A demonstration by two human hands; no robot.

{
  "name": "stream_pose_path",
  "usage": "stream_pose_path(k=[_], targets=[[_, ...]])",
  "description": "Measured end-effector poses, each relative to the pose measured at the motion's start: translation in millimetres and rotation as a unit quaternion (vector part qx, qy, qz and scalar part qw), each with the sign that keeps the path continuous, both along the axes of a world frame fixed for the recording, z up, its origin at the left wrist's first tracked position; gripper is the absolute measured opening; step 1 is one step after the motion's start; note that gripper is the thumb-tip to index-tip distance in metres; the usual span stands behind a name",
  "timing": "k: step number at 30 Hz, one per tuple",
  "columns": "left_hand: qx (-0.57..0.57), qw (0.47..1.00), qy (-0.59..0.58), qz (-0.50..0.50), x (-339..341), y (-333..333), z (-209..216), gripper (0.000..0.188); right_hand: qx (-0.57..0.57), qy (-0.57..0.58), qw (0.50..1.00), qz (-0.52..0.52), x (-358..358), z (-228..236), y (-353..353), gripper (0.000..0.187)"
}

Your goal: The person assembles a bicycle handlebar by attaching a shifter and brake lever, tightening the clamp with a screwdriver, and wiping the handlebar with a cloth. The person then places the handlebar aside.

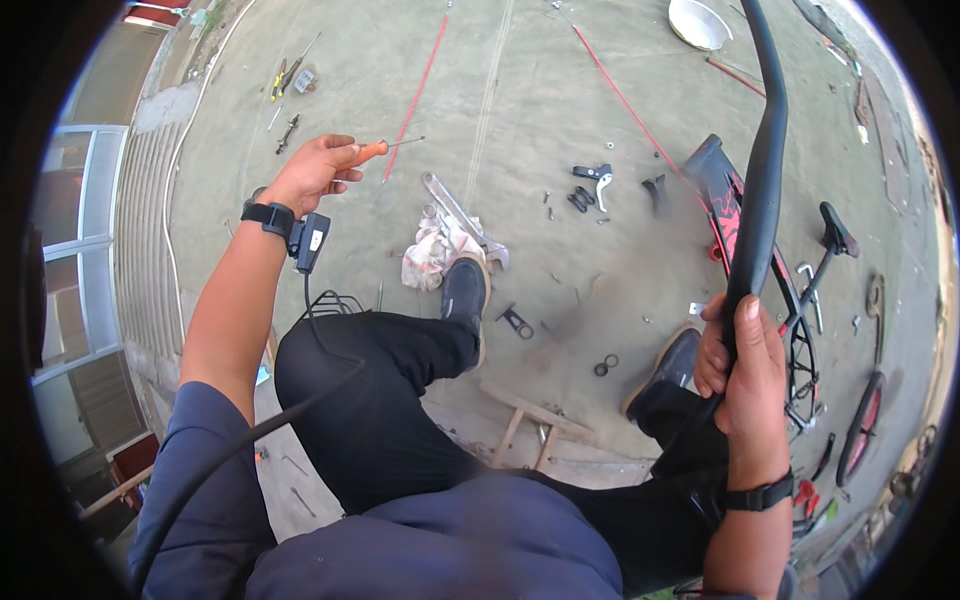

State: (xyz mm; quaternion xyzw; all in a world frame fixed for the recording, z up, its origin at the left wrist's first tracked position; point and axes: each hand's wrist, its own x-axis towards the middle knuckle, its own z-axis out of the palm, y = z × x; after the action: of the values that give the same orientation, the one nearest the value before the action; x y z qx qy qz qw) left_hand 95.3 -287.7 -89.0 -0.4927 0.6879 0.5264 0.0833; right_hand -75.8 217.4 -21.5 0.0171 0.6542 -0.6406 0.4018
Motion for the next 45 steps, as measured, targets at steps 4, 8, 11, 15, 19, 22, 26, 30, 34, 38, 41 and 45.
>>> stream_pose_path(k=[4,8,11,15,19,22,26,30,34,38,41,45], targets=[[0.053,0.995,-0.049,0.068,48.3,-11.6,-81.3,0.052,0.027,-0.033,0.999,0.005,-1.6,-10.9,-3.6,0.05],[0.104,0.965,0.024,0.238,90.0,-11.5,-154.7,0.051,0.056,-0.045,0.997,0.011,-4.1,-20.3,-9.5,0.049],[0.145,0.919,0.082,0.357,109.1,9.6,-193.0,0.053,0.07,-0.05,0.996,0.021,-7.4,-25.5,-14.2,0.049],[0.097,0.97,-0.064,0.216,118.5,51.1,-223.7,0.064,0.066,-0.067,0.995,0.029,-13.0,-30.7,-25.7,0.051],[-0.185,0.944,-0.107,-0.251,116.7,70.7,-244.4,0.07,0.06,-0.067,0.995,0.03,-14.8,-32.2,-37.0,0.052],[-0.159,0.918,-0.175,-0.319,110.5,84.9,-245.6,0.056,0.062,-0.07,0.995,0.026,-14.2,-28.6,-42.8,0.052],[-0.166,0.904,-0.167,-0.356,117.1,70.6,-252.7,0.04,0.058,-0.055,0.996,0.038,-12.5,-26.5,-48.1,0.053],[-0.057,0.965,-0.118,-0.226,106.5,50.0,-221.9,0.033,0.042,-0.046,0.997,0.045,-12.0,-18.3,-53.1,0.052],[-0.006,0.99,-0.074,-0.121,93.5,32.9,-171.3,0.025,0.023,-0.019,0.998,0.051,-9.9,-11.6,-55.3,0.05],[0.007,0.994,-0.02,-0.104,79.8,25.0,-93.5,0.016,0.005,-0.006,0.999,0.052,-6.5,-2.8,-51.3,0.048],[-0.005,0.995,0.0,-0.104,92.9,17.4,-80.5,0.014,-0.005,0.003,0.999,0.052,-5.5,6.2,-50.6,0.047],[-0.037,0.998,0.031,-0.05,110.0,20.9,-51.3,0.013,-0.023,0.001,0.999,0.038,-4.7,8.3,-43.4,0.045]])
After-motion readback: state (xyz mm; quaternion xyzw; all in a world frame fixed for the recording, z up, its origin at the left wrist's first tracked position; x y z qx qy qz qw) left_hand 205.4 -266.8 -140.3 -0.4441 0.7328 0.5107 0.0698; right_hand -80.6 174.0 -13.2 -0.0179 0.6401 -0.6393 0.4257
